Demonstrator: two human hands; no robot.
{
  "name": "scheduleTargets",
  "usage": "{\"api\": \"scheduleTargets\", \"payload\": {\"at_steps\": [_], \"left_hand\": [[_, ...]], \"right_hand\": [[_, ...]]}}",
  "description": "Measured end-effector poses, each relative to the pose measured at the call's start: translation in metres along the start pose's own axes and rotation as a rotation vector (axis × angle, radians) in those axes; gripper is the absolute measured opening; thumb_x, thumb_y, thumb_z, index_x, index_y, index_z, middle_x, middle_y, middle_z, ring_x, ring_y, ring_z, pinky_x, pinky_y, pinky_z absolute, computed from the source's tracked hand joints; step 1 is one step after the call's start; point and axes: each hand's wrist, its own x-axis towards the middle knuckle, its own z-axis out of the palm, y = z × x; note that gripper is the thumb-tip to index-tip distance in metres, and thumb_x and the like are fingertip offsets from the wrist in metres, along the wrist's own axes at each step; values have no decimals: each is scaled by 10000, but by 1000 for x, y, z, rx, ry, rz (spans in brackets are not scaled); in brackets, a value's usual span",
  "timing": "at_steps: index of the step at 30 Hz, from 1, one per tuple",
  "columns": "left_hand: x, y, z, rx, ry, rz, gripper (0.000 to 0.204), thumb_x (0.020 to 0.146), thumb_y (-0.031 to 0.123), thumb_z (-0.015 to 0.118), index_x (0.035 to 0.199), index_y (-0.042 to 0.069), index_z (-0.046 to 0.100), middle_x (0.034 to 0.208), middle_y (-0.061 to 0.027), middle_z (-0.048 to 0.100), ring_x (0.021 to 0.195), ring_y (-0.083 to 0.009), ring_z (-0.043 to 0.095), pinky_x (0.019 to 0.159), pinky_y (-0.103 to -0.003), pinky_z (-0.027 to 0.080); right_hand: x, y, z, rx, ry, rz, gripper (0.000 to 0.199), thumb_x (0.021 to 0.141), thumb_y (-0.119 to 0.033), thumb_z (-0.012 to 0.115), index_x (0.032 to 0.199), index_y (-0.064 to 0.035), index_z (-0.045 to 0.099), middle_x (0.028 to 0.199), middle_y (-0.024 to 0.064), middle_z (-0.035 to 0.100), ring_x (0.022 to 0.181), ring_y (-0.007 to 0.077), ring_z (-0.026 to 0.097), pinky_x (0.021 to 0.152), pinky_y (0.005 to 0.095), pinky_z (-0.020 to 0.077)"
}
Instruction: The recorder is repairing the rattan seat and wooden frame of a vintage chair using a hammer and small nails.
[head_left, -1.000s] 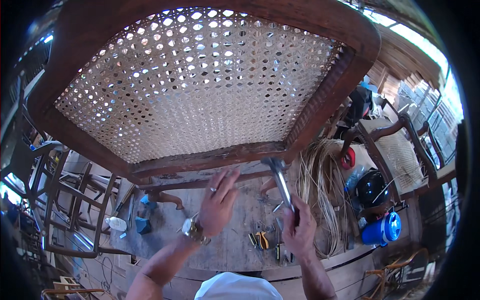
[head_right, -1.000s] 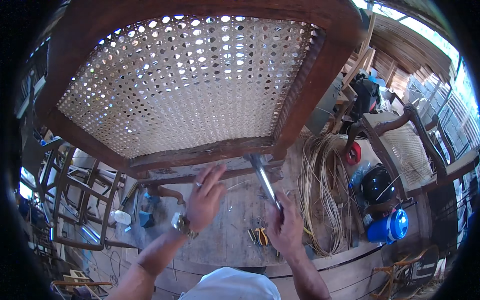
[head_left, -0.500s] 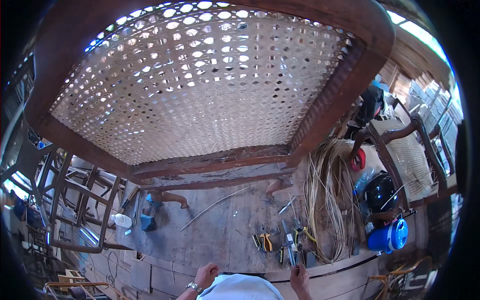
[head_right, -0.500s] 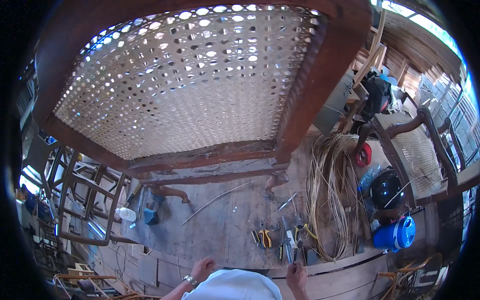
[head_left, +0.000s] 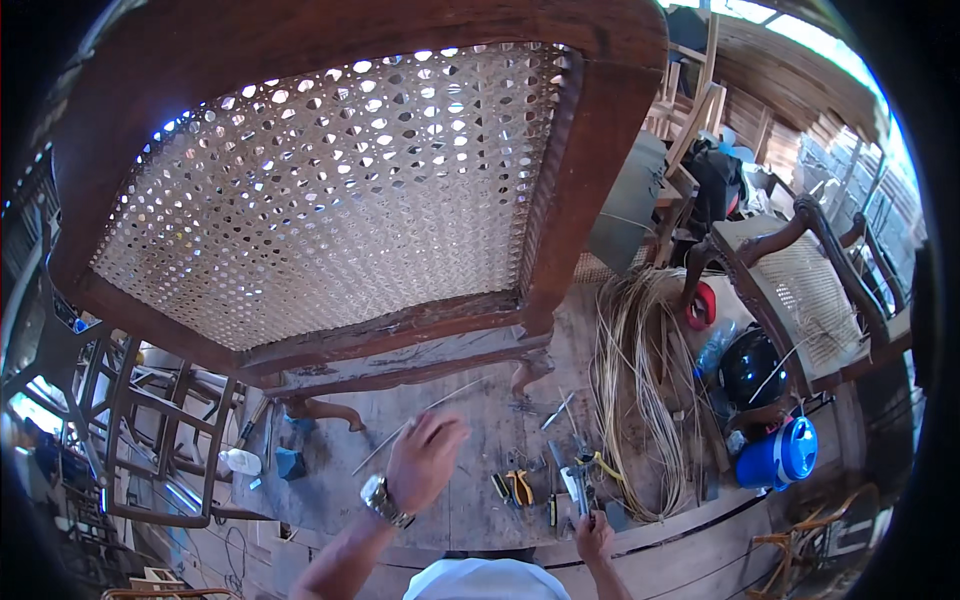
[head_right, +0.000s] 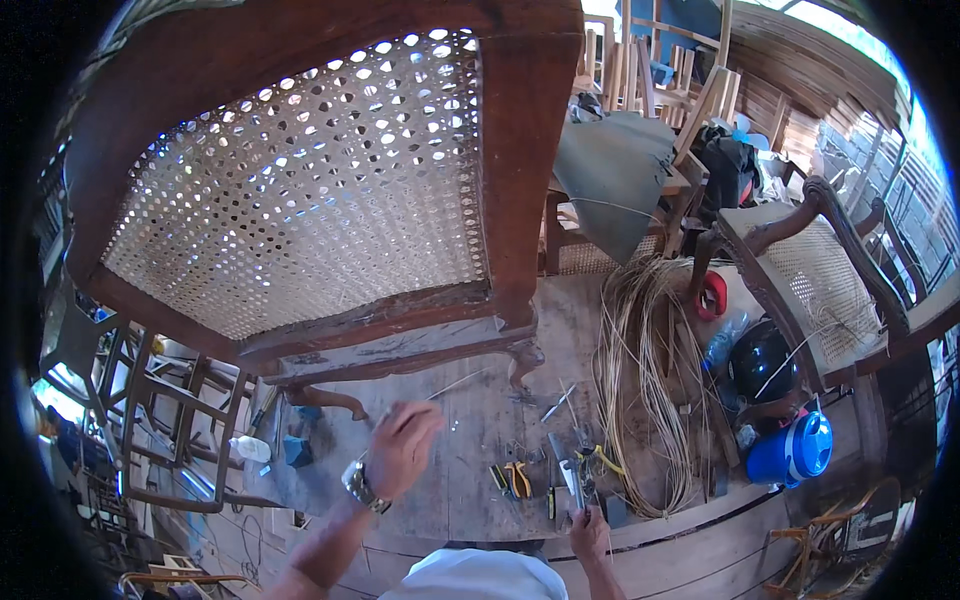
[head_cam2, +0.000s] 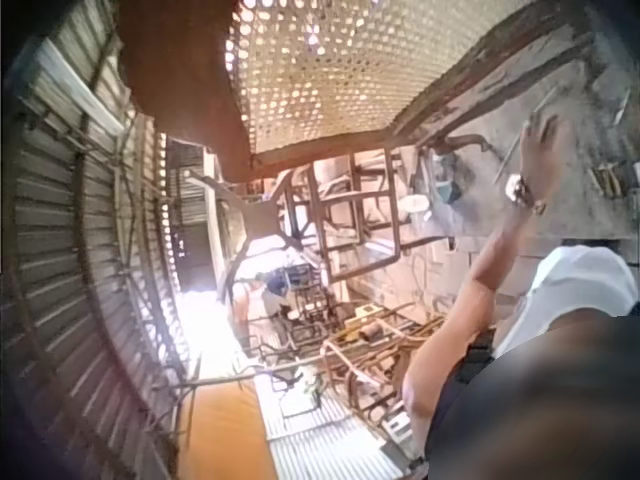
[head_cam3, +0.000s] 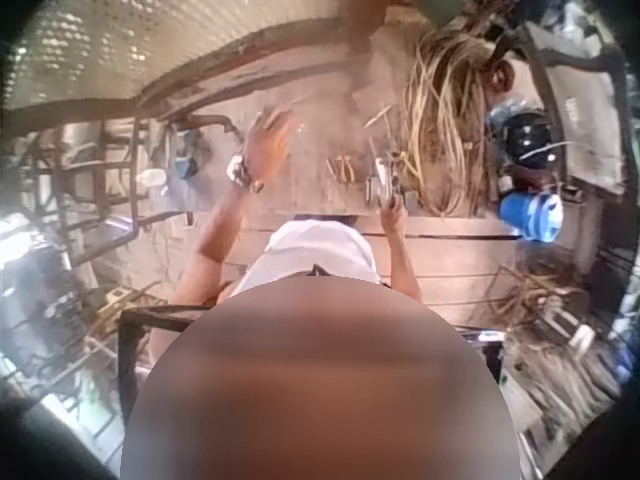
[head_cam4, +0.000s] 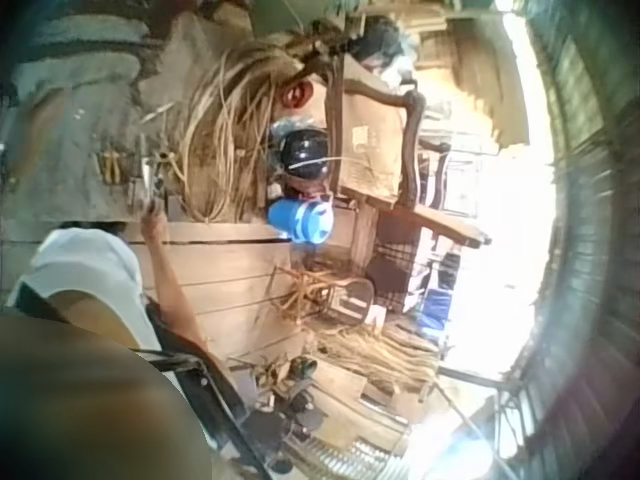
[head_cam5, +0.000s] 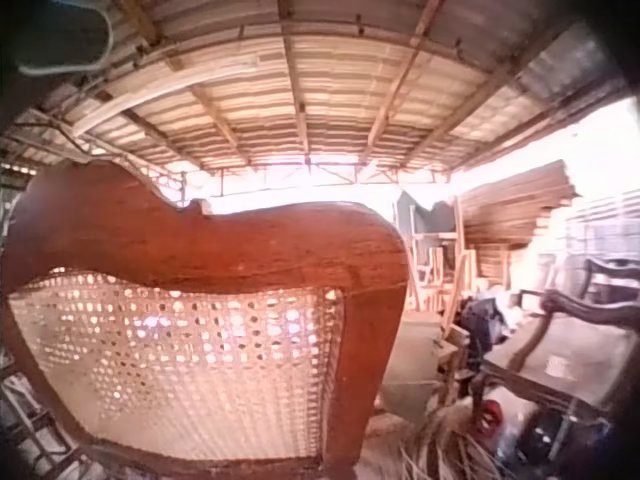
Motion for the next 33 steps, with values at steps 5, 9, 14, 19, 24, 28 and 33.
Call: {"api": "scheduleTargets", "payload": {"at_steps": [5,9,14,19,24,28,33], "left_hand": [[70,30,-6,-45,13,-33,446,906,53,671,1341,94,580,1334,-126,649,766,-295,690,678,-422,560],[103,33,39,-113,-66,-145,849,989,175,606,1667,170,96,1084,-194,713,641,-336,660,590,-424,537],[99,31,54,-96,91,-266,870,1005,184,574,1659,125,4,679,-166,630,639,-379,645,616,-492,534],[111,61,65,-218,63,-240,775,995,163,577,1607,52,116,990,-262,660,673,-363,658,669,-493,550],[94,17,50,218,70,41,217,938,111,607,1120,-6,622,1602,-241,373,738,-279,668,714,-427,564],[84,4,29,365,74,109,105,852,92,637,811,33,561,1713,-92,215,779,-206,640,721,-375,557],[57,-17,-14,404,110,79,72,830,72,624,849,31,568,1707,-54,256,747,-195,630,701,-360,551]], "right_hand": [[-8,15,8,90,-16,-69,161,978,-223,627,988,-66,588,878,208,668,762,406,660,675,492,516],[-21,52,6,82,-84,20,175,974,-205,626,1009,-34,627,825,223,675,739,412,676,668,484,531],[-23,55,25,23,-195,-75,231,1019,-164,588,1188,-14,632,1124,225,663,1038,409,634,898,479,522],[-10,132,27,-63,-61,-321,235,1014,-154,579,1187,-6,632,1135,234,667,1053,423,632,914,485,521],[-4,25,1,-76,-179,-92,244,1016,-186,568,1196,-42,649,1132,240,687,1043,437,650,902,509,526],[-2,31,-5,-138,-205,13,300,1026,-278,546,1225,-85,660,1119,226,705,1032,437,665,882,512,530],[-9,26,8,-218,-207,-130,335,1027,-314,542,1245,-86,655,1122,219,708,1026,433,669,875,505,530]]}}
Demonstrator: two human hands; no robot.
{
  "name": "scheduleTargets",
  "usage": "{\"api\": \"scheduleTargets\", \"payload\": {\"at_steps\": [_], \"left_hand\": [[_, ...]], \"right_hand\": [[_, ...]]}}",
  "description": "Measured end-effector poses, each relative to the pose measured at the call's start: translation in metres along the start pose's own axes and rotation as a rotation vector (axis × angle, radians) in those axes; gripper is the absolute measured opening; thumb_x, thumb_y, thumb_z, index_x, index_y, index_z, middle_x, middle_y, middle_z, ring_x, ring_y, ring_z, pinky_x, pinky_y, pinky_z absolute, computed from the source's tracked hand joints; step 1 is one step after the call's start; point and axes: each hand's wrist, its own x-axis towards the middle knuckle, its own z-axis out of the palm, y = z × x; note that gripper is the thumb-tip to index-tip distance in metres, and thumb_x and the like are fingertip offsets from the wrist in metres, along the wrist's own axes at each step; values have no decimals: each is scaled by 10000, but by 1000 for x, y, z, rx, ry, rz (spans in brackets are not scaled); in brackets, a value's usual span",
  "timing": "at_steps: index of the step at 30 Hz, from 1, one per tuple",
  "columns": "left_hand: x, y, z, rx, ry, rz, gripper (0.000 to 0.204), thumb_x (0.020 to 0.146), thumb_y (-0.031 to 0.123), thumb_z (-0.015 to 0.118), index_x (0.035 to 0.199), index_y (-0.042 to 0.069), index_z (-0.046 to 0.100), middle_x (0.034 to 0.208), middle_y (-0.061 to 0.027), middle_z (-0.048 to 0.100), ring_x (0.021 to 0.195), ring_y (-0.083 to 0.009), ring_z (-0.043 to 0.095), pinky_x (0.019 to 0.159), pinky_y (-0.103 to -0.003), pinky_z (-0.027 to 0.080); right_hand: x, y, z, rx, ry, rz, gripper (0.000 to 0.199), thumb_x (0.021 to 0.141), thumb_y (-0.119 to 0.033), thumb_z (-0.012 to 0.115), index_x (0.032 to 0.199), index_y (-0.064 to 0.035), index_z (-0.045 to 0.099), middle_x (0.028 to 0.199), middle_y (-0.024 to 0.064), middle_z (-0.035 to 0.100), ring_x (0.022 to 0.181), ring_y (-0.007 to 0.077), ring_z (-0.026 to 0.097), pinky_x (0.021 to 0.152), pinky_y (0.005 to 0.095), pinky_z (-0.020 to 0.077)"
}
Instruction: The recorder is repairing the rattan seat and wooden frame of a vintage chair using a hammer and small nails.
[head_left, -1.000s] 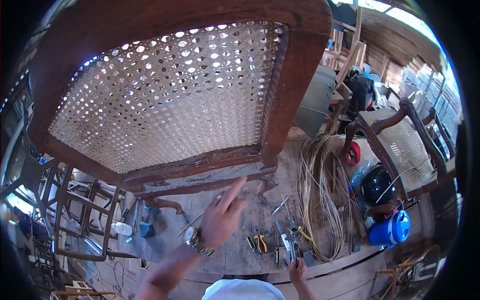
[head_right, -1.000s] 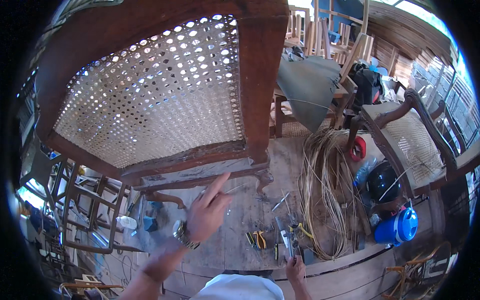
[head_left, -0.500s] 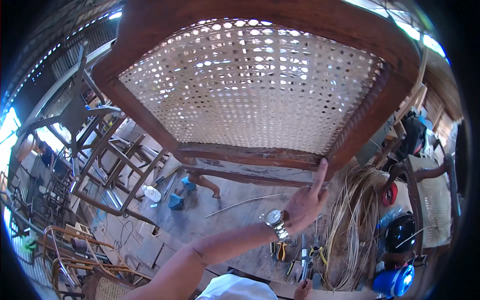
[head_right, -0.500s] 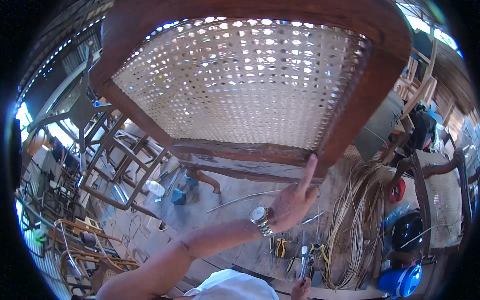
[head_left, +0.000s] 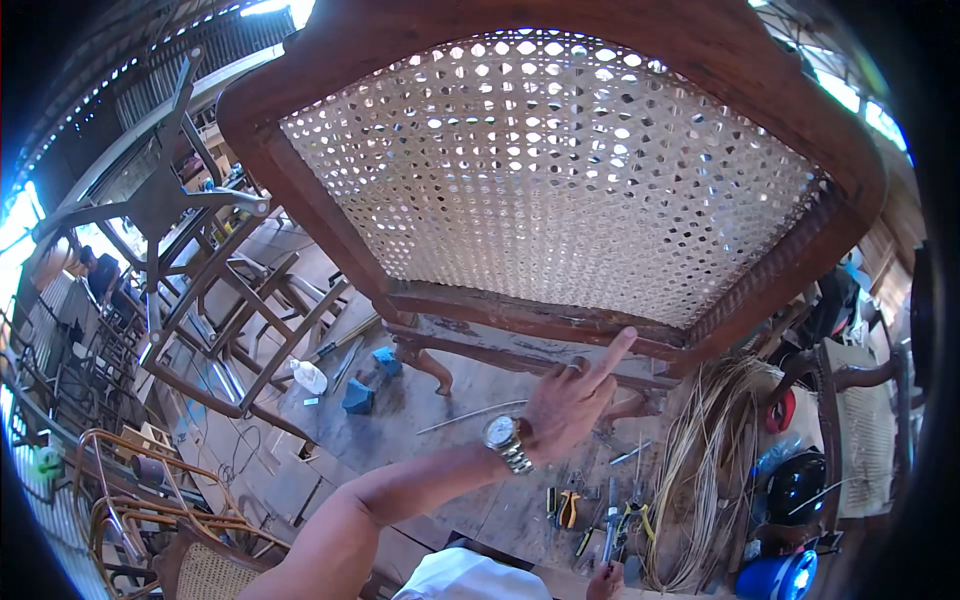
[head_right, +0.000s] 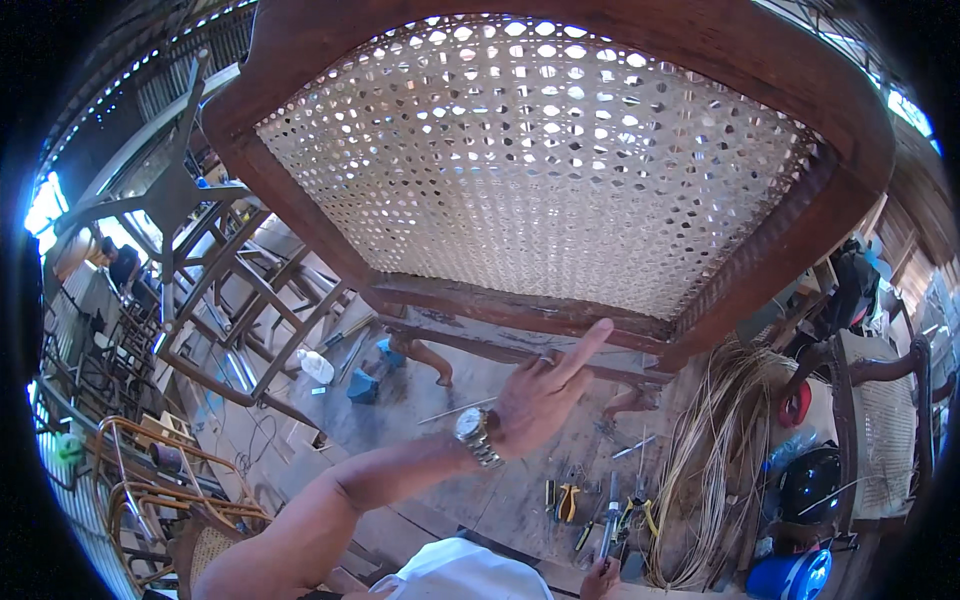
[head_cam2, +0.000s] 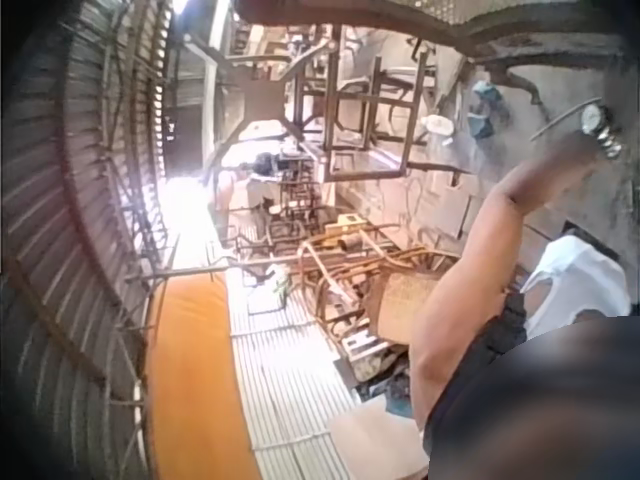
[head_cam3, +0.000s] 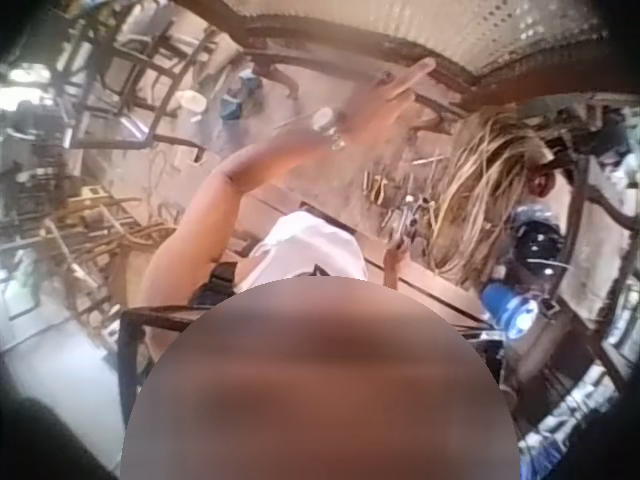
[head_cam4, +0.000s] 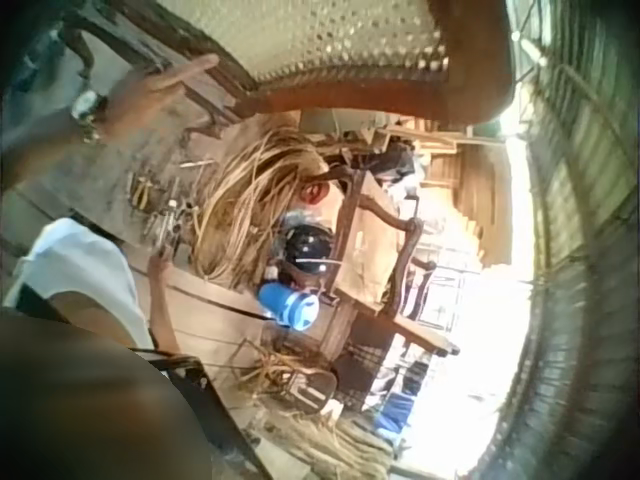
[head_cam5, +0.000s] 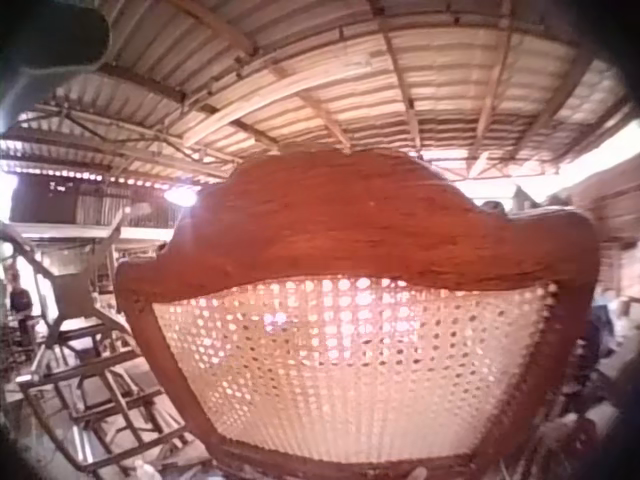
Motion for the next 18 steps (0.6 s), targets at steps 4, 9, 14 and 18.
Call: {"api": "scheduleTargets", "payload": {"at_steps": [4,9,14,18], "left_hand": [[-6,-10,-21,-6,-35,-91,56,819,61,612,850,43,570,1692,-34,300,711,-184,638,681,-362,553],[-31,-37,-30,3,-77,-166,45,831,55,618,827,65,575,1667,-12,360,743,-190,675,670,-369,564],[-44,-61,-44,-33,-15,-230,3,864,47,622,863,46,620,1644,-90,393,930,-219,707,747,-404,576],[-39,-51,-61,-143,18,-287,71,856,35,665,922,60,658,1613,-90,433,964,-253,694,780,-419,566]], "right_hand": [[-6,49,32,97,-41,65,359,1016,-346,577,1277,-108,639,1200,206,692,1057,401,669,894,492,532],[-10,-3,44,236,120,95,161,973,-192,624,1010,-36,637,826,171,689,727,337,679,659,449,525],[0,-60,7,251,57,41,194,958,-224,655,1004,-38,621,844,155,662,745,314,664,686,459,529],[0,-59,14,251,79,52,239,970,-235,644,1068,-19,658,808,154,687,697,279,670,646,411,535]]}}
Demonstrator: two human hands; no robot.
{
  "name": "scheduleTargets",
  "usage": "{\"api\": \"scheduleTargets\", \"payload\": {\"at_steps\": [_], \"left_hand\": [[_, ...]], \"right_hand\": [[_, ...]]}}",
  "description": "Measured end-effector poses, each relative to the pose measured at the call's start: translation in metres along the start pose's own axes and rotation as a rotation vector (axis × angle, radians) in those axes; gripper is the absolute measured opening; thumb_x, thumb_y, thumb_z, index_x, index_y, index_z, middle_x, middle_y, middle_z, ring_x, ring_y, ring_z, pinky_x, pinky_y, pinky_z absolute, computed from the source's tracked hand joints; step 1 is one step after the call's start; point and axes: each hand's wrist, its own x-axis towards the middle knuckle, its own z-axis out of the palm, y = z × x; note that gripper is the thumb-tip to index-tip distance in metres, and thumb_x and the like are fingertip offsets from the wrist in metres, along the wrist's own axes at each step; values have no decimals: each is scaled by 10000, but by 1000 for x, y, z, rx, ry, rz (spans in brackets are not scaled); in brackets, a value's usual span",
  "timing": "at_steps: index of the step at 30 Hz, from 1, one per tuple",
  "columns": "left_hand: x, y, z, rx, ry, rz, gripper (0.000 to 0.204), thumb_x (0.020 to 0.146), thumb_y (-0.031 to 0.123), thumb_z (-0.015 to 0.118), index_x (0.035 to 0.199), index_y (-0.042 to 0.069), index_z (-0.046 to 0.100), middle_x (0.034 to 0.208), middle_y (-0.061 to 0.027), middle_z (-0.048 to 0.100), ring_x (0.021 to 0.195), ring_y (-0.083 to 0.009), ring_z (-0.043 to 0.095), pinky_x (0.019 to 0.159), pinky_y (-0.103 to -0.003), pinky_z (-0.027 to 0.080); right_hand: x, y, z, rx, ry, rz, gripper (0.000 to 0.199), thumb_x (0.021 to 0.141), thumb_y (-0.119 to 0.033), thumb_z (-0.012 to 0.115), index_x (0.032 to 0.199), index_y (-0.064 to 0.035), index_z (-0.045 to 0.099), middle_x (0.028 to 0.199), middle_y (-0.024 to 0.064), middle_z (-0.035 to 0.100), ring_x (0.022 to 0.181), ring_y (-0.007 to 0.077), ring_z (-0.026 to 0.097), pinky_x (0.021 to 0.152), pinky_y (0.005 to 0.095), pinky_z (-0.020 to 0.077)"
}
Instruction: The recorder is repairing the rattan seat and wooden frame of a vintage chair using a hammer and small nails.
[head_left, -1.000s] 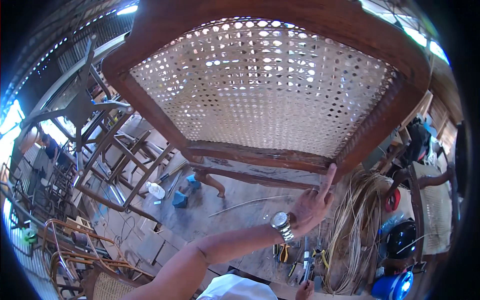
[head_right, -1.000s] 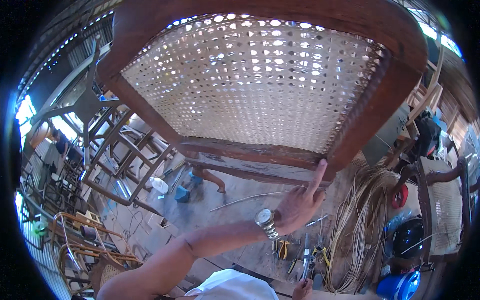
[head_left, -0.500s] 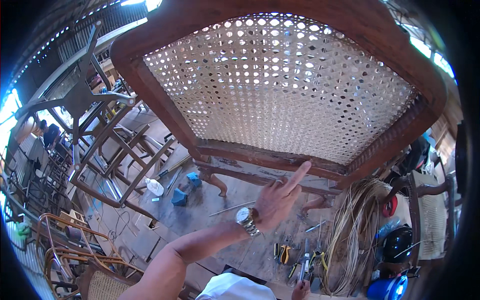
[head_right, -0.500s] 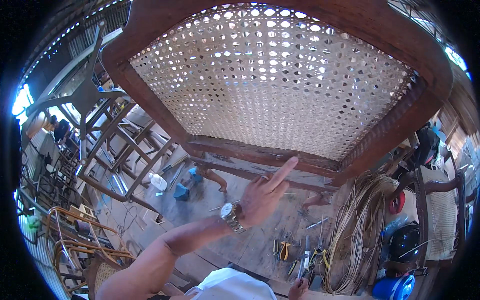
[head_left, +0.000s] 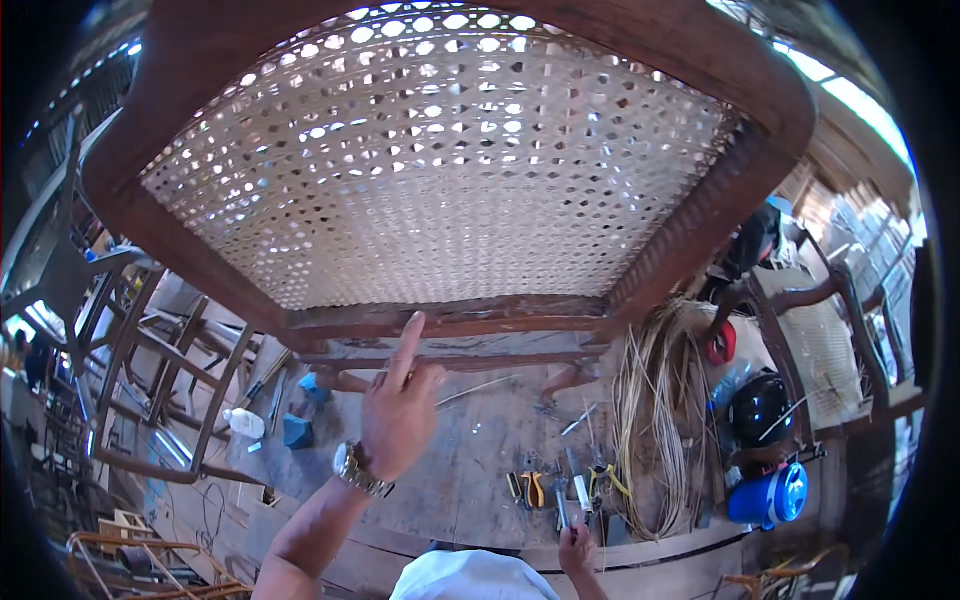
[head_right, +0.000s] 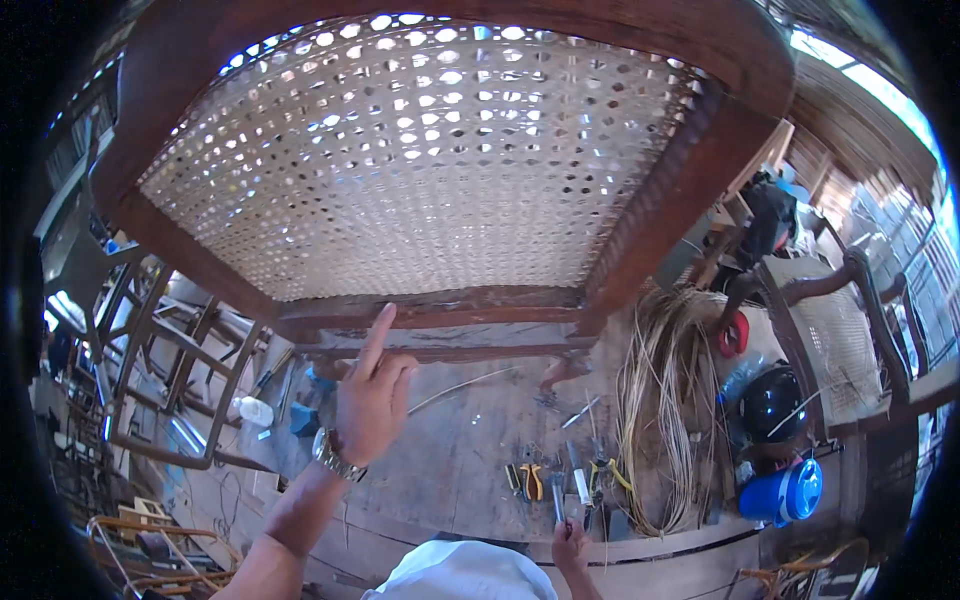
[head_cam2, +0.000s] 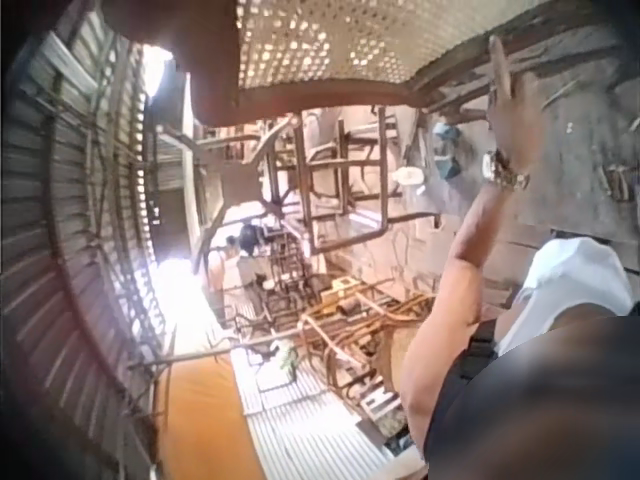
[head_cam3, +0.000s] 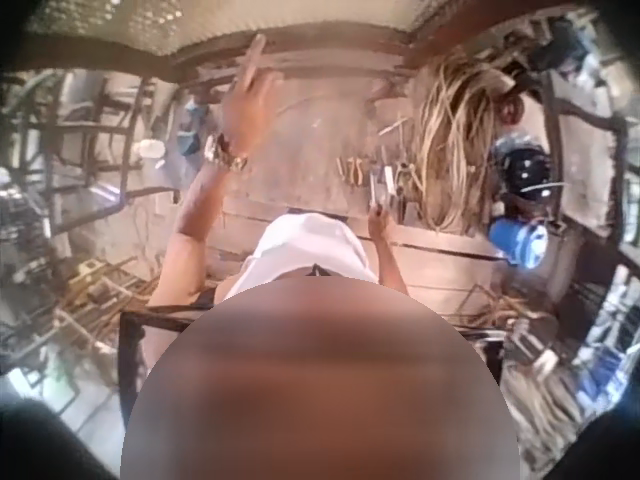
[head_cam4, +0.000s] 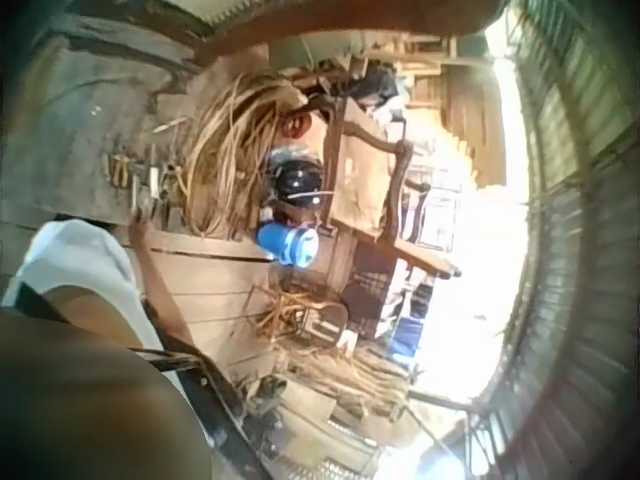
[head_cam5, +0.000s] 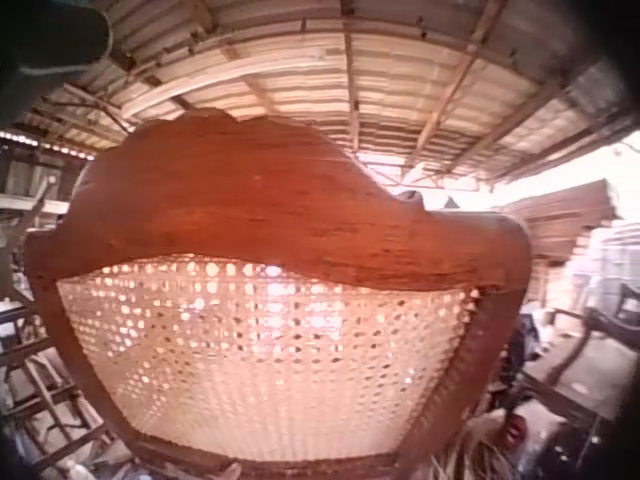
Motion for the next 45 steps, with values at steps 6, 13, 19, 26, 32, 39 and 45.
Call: {"api": "scheduleTargets", "payload": {"at_steps": [6,13,19,26,32,39,45], "left_hand": [[22,33,2,-102,13,119,148,862,24,693,996,86,689,1168,-75,652,933,-295,672,800,-421,534],[58,67,23,-310,84,129,206,915,-33,679,1103,39,724,978,-107,698,810,-236,693,683,-333,543],[73,79,34,-390,130,93,193,948,-15,684,1127,29,741,974,-108,723,789,-178,700,666,-286,536],[72,84,41,-423,94,13,138,951,-8,689,1082,7,733,995,-121,754,838,-189,721,744,-291,562],[81,80,49,-461,189,22,134,953,3,685,1077,35,723,977,-110,757,832,-237,740,725,-325,568],[88,75,62,-394,256,43,134,951,12,692,1079,40,715,983,-104,771,898,-248,749,768,-351,566],[91,80,70,-277,321,160,147,931,7,694,1063,62,727,1022,-77,768,915,-262,725,832,-382,539]], "right_hand": [[-4,-3,-2,28,46,-47,200,964,-207,657,1034,-21,633,774,170,676,663,305,669,614,420,532],[-8,9,-10,32,33,-8,199,968,-212,648,1042,-32,608,789,179,674,696,342,674,637,458,534],[-6,21,-20,9,45,29,222,973,-226,640,1071,-33,590,795,190,674,723,365,684,654,467,537],[0,17,-28,137,21,83,224,983,-228,635,1071,-29,584,790,192,667,698,363,674,654,464,534],[3,27,-29,106,49,61,214,986,-218,634,1074,-28,585,765,178,658,669,346,663,627,457,525],[4,23,-28,91,53,54,214,976,-227,653,1055,-35,602,752,164,653,650,322,656,608,445,516],[4,16,-32,89,49,69,211,972,-233,657,1028,-34,611,745,153,654,641,301,653,608,441,514]]}}
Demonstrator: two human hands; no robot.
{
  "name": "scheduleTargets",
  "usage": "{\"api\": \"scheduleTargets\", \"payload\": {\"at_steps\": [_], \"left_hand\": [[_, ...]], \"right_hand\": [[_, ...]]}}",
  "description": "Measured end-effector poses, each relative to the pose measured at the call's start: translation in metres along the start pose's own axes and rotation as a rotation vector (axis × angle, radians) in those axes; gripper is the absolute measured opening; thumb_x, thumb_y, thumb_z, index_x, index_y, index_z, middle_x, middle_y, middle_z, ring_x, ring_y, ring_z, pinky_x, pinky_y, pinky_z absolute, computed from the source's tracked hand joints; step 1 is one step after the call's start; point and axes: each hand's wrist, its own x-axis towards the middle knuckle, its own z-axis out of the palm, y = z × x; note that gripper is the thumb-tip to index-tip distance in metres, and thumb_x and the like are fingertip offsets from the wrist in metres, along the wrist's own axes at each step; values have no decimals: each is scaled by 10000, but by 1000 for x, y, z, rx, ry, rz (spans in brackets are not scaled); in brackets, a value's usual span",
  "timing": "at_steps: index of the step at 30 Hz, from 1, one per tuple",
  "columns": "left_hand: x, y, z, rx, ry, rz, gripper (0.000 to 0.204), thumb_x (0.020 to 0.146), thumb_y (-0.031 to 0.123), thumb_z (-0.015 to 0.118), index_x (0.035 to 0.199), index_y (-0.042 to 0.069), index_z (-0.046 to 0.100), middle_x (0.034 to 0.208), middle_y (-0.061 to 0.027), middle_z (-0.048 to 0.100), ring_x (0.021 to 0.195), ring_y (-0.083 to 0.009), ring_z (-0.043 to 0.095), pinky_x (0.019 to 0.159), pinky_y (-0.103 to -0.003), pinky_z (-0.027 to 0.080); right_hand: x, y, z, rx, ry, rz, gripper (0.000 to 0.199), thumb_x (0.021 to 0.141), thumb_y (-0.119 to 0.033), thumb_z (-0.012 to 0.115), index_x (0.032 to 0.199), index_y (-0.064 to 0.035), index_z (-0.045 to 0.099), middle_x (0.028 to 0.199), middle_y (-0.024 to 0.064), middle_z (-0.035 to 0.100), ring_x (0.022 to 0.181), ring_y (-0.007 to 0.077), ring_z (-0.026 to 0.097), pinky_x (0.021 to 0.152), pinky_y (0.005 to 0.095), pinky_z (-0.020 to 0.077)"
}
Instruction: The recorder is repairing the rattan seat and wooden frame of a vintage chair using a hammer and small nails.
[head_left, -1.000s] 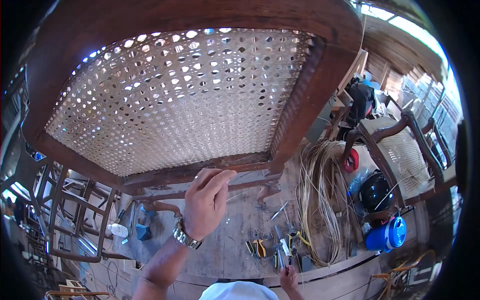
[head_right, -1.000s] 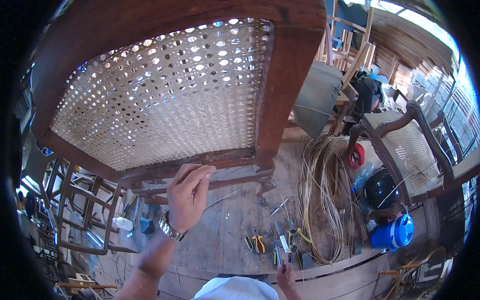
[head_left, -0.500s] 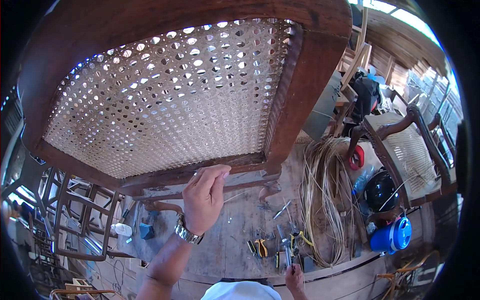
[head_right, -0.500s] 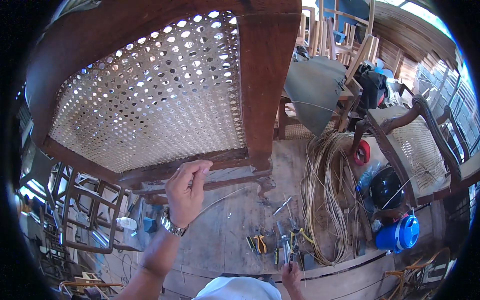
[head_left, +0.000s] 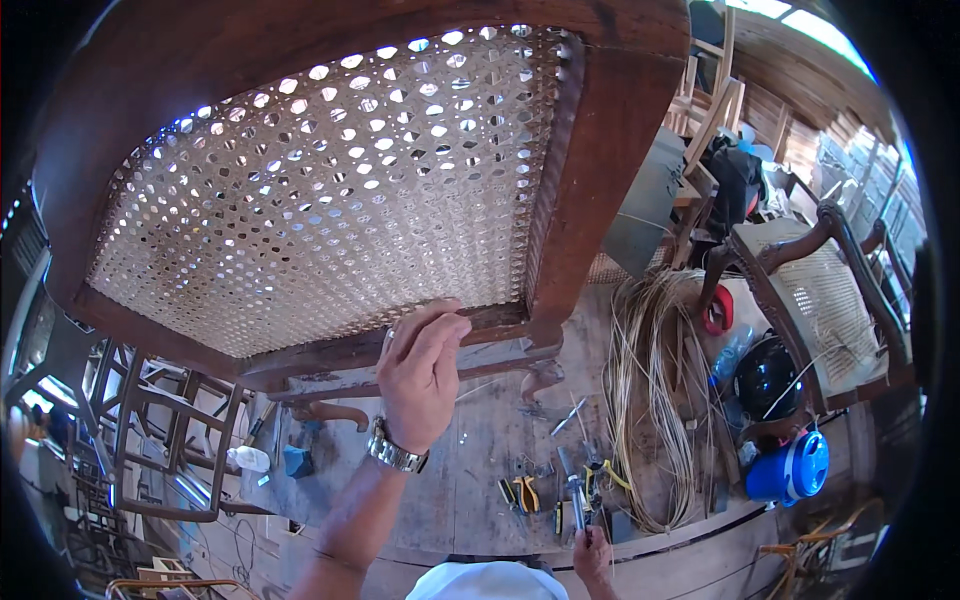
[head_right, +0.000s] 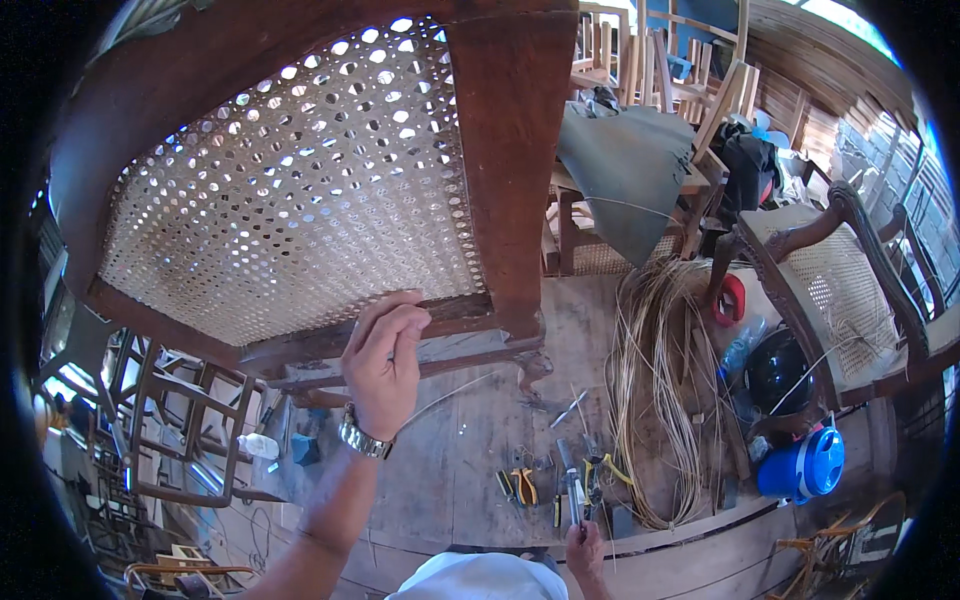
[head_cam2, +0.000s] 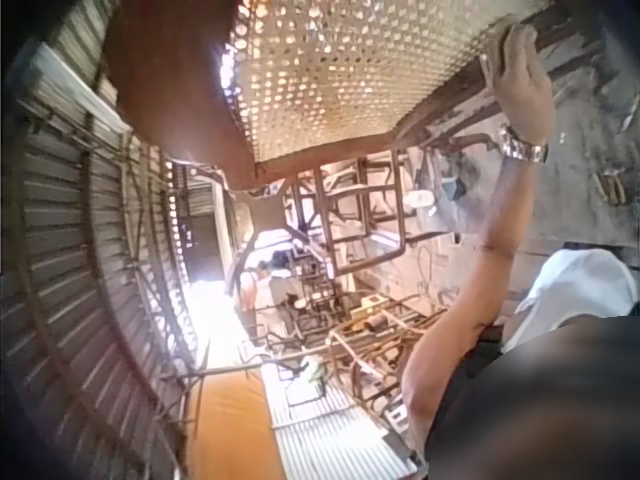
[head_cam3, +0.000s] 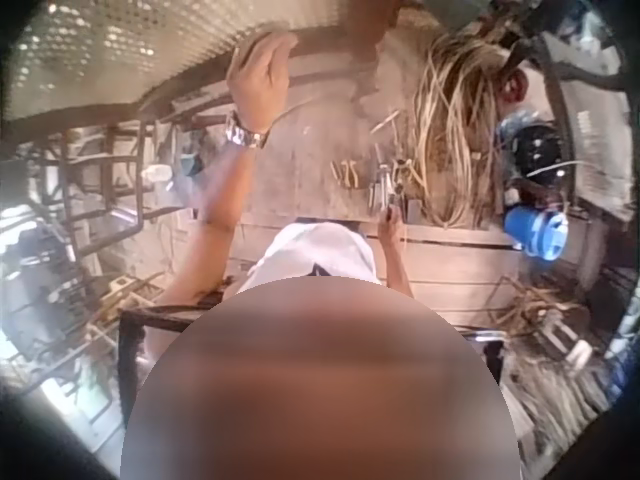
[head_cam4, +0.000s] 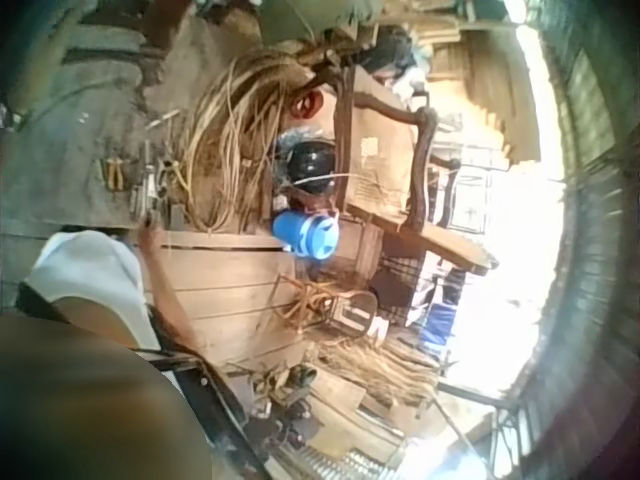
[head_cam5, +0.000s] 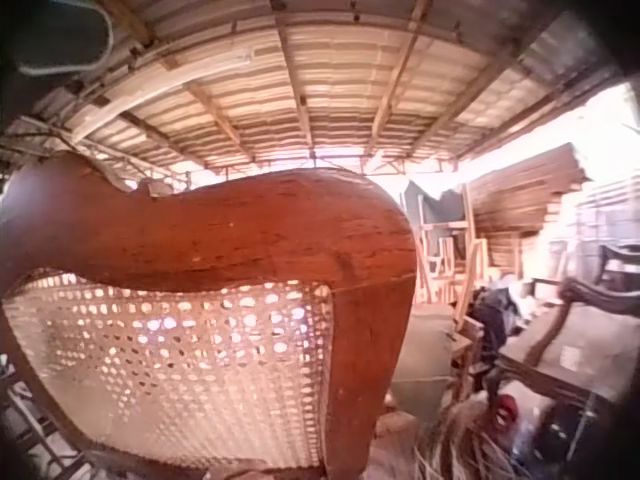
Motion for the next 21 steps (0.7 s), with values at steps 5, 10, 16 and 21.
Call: {"api": "scheduleTargets", "payload": {"at_steps": [5,10,16,21], "left_hand": [[2,5,12,94,-20,3,89,922,11,708,1004,47,719,952,-96,761,860,-271,710,846,-372,524],[5,6,10,92,-31,-67,64,931,56,710,994,62,725,957,-74,764,856,-273,705,841,-385,507],[5,8,3,-21,-29,-135,62,950,56,689,1003,68,721,956,-87,762,815,-235,707,717,-353,514],[-49,6,-24,-26,-165,-238,207,929,98,739,1128,75,690,1068,-129,744,840,-231,717,735,-334,565]], "right_hand": [[-1,-4,-1,-3,11,-19,203,969,-222,656,1025,-32,613,753,154,659,650,299,657,615,434,519],[-2,-6,-1,40,15,-18,191,967,-215,654,1028,-38,614,763,157,660,657,309,656,619,436,518],[-6,5,-4,41,-12,5,170,973,-206,666,1024,-50,621,804,149,669,687,282,668,635,421,530],[-7,1,-13,21,-39,111,235,978,-257,663,1082,-54,606,806,178,686,705,313,685,639,459,517]]}}
